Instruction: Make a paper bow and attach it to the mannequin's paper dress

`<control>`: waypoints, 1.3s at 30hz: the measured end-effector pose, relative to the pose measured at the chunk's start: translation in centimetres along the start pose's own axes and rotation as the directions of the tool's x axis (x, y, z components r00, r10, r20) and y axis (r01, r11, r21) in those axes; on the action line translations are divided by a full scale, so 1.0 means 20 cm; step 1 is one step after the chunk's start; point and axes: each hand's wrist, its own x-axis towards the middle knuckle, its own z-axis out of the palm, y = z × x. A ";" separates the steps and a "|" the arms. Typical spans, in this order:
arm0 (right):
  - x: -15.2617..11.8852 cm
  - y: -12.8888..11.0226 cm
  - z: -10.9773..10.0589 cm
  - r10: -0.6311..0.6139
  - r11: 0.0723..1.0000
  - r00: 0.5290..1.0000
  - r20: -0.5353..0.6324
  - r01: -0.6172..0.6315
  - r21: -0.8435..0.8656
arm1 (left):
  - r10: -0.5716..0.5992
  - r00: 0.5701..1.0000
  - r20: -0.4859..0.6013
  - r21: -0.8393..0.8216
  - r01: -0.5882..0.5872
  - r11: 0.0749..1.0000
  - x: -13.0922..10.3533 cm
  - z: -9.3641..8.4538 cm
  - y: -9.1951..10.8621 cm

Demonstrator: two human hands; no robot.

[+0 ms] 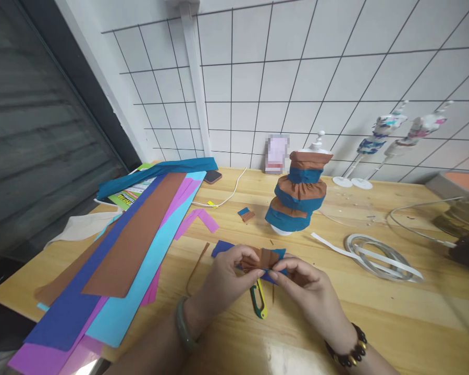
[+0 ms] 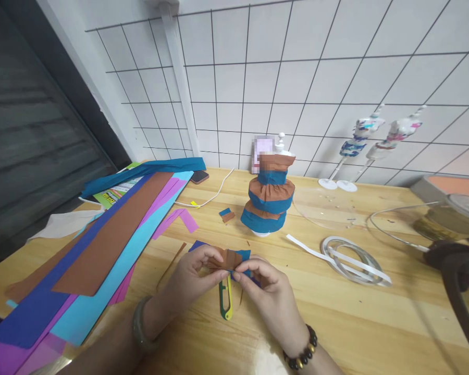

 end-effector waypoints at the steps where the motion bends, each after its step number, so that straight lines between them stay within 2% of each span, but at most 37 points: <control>1: 0.00 0.00 0.00 -0.012 1.000 1.000 0.004 0.012 -0.024 | 0.011 1.000 0.000 0.022 -0.011 1.000 0.00 0.00 0.01; 6: 0.01 0.00 -0.01 -0.067 0.993 0.996 -0.055 0.062 -0.097 | 0.088 0.996 -0.006 0.191 -0.086 0.978 0.01 -0.02 0.03; 11: 0.00 0.02 -0.01 -0.098 0.981 0.992 -0.077 0.084 -0.172 | 0.140 0.990 -0.022 0.240 -0.130 0.962 0.01 -0.02 0.02; 17: 0.00 0.03 -0.02 -0.254 0.925 0.967 -0.027 0.234 -0.298 | 0.240 0.970 -0.028 0.295 -0.222 0.930 0.01 -0.02 0.01; 24: 0.01 0.02 -0.03 -0.345 0.891 0.937 0.055 0.346 -0.293 | 0.352 0.936 -0.017 0.392 -0.318 0.863 0.01 -0.02 0.00; 34: 0.01 0.03 -0.04 -0.278 0.899 0.955 0.104 0.297 -0.323 | 0.338 0.941 -0.015 0.373 -0.308 0.875 0.01 -0.03 0.02; 39: 0.01 0.03 -0.03 -0.137 0.945 0.988 0.073 0.152 -0.290 | 0.294 0.956 0.012 0.382 -0.276 0.882 0.01 -0.03 0.02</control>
